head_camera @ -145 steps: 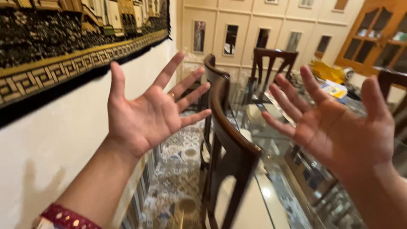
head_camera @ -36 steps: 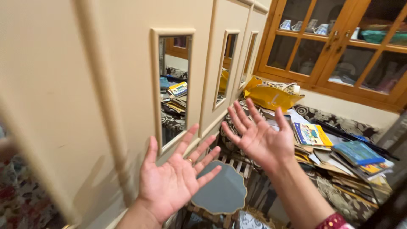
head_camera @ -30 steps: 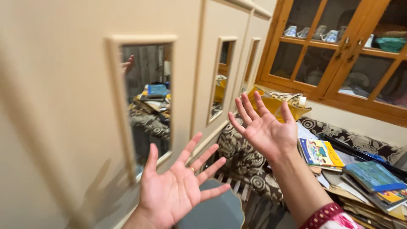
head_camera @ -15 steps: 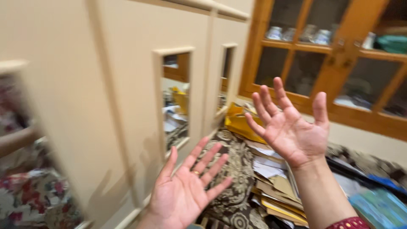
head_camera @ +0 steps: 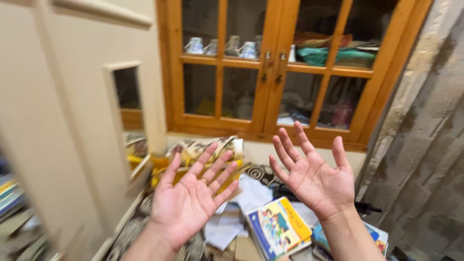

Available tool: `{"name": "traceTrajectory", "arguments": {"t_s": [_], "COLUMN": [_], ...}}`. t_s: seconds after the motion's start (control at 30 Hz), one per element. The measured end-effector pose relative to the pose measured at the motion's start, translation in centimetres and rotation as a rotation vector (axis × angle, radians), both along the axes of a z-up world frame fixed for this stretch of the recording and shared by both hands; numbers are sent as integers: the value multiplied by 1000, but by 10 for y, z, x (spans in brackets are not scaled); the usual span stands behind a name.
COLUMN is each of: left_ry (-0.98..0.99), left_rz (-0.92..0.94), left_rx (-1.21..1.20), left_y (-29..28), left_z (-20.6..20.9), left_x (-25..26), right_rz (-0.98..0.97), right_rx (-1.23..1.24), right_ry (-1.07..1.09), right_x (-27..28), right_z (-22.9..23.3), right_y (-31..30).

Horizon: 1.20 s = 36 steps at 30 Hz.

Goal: The person fills a pitcher with water, carries it to a table, and removes various tea set items from a wooden cabinet, placing them onto the table. They then spray the plates with a cleaning liquid and wipe them with a cloth.

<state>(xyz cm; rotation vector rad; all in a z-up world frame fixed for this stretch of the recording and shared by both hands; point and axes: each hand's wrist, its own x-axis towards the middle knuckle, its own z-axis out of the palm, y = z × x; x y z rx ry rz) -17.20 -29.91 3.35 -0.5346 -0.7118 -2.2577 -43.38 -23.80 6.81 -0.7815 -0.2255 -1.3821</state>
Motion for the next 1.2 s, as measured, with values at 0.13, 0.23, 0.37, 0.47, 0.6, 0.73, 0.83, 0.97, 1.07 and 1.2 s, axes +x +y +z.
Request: {"name": "traceTrajectory", "arguments": {"t_s": [0.13,0.23,0.37,0.47,0.6,0.73,0.83,0.97,1.07,1.2], "left_ry": [-154,-655,-622,-751,-836,-945,-808,-835,-799,-770], "left_rz": [38,548,851,1057,1250,1466,1636,1659,1608,1436], "left_rx": [-47,-282,-555,-602,-615,-697,-818,-812,-768,-723], "left_y": [-96,-172,-268,-325,-388,-453,-501,-529,-535,-527], "left_z": [15,24,33,46,53,69,81,97,105,106], "left_x": [-57,-112,-189,-232,-282,-322,-347,-375,-379,-369], "right_rz": [-282,-414,-945,-1122,-1190,-1215,-1352,-1456,-1410,-1563], "right_rx": [155,297,541,426,342,316,285,-1,31,28], "right_ry": [59,80,547,726,845,988,1159,1090,1018,1103], "right_x": [-52,-96,-146,-175,-203,-229,-248,-259,-253,-249], "right_z": [-1,-8,-13,-1,13,33,48,76,79,76], "right_y": [-64,-126,-214,-272,-343,-400,-449,-508,-526,-525]}}
